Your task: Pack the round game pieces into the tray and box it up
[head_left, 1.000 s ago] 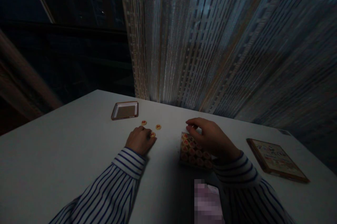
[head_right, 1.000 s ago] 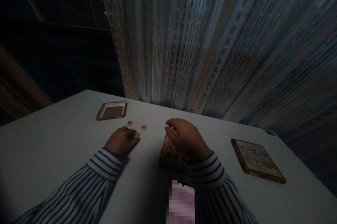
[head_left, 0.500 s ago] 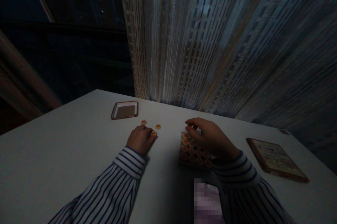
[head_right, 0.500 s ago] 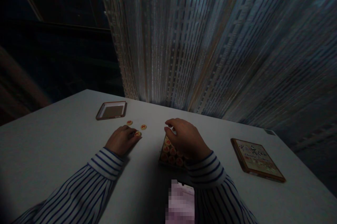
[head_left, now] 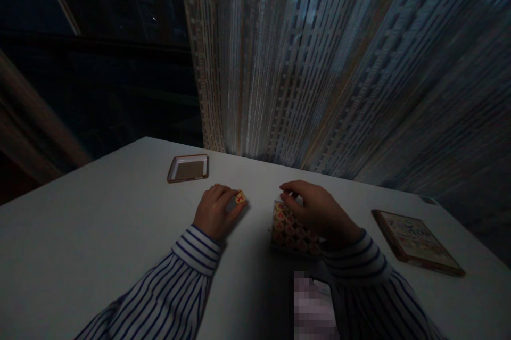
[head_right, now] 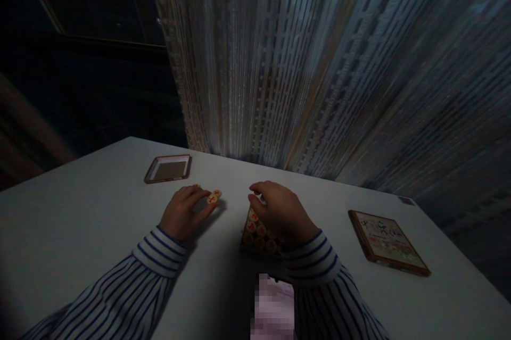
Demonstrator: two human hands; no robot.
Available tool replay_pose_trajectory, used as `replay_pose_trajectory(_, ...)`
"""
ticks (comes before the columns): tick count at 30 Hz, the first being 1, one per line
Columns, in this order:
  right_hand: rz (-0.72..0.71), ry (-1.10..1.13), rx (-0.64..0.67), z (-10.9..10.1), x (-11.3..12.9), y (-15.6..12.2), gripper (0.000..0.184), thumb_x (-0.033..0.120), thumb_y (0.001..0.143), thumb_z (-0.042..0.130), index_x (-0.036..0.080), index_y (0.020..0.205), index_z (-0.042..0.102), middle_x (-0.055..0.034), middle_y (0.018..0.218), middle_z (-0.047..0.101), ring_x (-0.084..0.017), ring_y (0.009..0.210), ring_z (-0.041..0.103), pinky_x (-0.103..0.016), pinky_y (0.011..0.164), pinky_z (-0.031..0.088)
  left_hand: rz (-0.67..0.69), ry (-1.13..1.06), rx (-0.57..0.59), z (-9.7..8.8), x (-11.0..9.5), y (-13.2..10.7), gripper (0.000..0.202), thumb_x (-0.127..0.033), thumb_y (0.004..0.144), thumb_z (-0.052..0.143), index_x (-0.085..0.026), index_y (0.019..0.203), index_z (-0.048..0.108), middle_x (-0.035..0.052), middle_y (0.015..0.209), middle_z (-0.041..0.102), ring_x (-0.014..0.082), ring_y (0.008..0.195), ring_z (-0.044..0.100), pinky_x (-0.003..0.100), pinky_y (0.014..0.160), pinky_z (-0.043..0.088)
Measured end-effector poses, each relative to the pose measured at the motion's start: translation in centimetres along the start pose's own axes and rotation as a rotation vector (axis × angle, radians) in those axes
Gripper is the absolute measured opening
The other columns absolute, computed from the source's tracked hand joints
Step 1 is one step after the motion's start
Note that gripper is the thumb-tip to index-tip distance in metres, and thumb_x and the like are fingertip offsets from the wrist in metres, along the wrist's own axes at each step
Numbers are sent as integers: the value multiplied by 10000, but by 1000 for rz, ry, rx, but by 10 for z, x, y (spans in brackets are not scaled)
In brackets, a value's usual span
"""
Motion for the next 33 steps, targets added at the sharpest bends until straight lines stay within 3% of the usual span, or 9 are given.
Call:
replay_pose_trajectory(7, 24, -2, 40, 0, 2, 1, 282, 284, 822, 461, 156, 1016, 621, -60, 947, 670, -186, 830, 610, -322, 765, 443, 50, -28, -80, -5, -9, 2, 206, -321, 760, 597, -141, 845, 650, 80, 753, 638, 206, 744, 577, 344, 729, 466)
replay_pose_trajectory(16, 5, -20, 54, 2, 4, 1, 281, 281, 820, 464, 169, 1022, 625, -64, 956, 673, -176, 833, 613, -300, 760, 443, 21, -127, -21, -2, -18, 1, 181, -278, 756, 588, -151, 882, 613, 77, 821, 686, 197, 742, 628, 328, 707, 487)
replay_pose_trajectory(25, -9, 133, 98, 10, 12, 2, 261, 275, 810, 480, 185, 987, 649, -59, 960, 687, -188, 887, 622, -301, 783, 456, -160, -319, -14, 3, -34, -6, 222, -266, 732, 605, -157, 925, 617, 52, 772, 689, 157, 666, 638, 275, 659, 519)
replay_pose_trajectory(33, -40, 383, 136, 19, 15, 0, 214, 295, 795, 522, 195, 918, 667, -24, 837, 706, -145, 780, 640, -236, 686, 457, -302, -525, -19, 2, -41, -8, 242, -289, 704, 650, -149, 900, 635, 34, 722, 687, 135, 607, 630, 248, 629, 536)
Point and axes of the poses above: each hand's wrist, its own y-axis towards the middle knuckle, its own z-axis out of the palm, x = y × z, the point moved 5 cm from there along y, towards the middle knuckle
